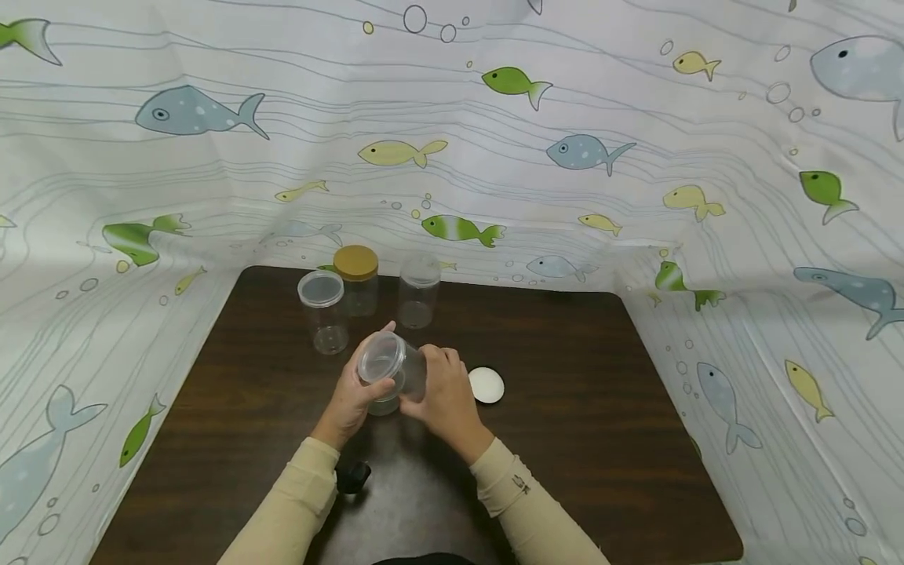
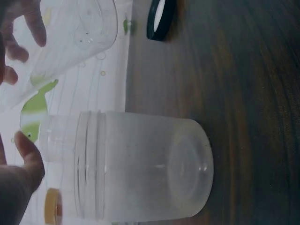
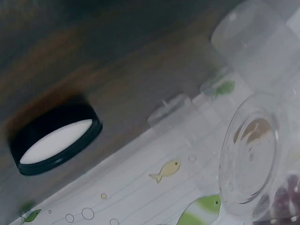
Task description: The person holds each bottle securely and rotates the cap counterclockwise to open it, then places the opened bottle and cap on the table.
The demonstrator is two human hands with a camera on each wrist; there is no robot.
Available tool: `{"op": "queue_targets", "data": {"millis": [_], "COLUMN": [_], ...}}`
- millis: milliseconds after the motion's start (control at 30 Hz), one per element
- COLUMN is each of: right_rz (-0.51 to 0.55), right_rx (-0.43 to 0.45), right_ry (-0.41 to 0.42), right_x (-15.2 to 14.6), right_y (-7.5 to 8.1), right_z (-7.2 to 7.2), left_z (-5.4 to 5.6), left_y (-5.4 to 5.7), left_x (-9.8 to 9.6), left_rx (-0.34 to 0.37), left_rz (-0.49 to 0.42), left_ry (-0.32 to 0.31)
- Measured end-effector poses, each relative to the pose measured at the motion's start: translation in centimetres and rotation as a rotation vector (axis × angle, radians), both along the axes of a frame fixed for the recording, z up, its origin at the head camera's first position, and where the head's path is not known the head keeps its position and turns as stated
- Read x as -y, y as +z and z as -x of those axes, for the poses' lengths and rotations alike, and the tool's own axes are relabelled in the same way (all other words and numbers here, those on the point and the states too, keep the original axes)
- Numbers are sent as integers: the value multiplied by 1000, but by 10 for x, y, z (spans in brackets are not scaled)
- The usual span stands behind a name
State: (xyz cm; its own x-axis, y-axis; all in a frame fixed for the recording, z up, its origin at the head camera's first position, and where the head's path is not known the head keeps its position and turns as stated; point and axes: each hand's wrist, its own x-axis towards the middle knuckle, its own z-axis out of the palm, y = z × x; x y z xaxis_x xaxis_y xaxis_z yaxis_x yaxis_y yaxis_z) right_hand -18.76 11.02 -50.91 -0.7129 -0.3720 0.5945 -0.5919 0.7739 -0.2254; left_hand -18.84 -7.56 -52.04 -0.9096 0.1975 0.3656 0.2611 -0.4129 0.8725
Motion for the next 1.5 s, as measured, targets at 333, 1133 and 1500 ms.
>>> {"op": "queue_targets", "data": {"millis": [333,1133,1500], "right_rz": [22,-85,121], "right_rx": [326,-43,501], "right_ry": [230,-25,316], "right_x": [-12,1,-27], "right_y": [14,-9,0], "right_z": [5,-5,9], "left_z": [4,-4,-1], "left_y": [1,2,5], "left_x": [9,-20,-12], "left_rx": [-57,134,128], "left_rz": [37,-83,-122], "left_ry": [-117,132,94]}}
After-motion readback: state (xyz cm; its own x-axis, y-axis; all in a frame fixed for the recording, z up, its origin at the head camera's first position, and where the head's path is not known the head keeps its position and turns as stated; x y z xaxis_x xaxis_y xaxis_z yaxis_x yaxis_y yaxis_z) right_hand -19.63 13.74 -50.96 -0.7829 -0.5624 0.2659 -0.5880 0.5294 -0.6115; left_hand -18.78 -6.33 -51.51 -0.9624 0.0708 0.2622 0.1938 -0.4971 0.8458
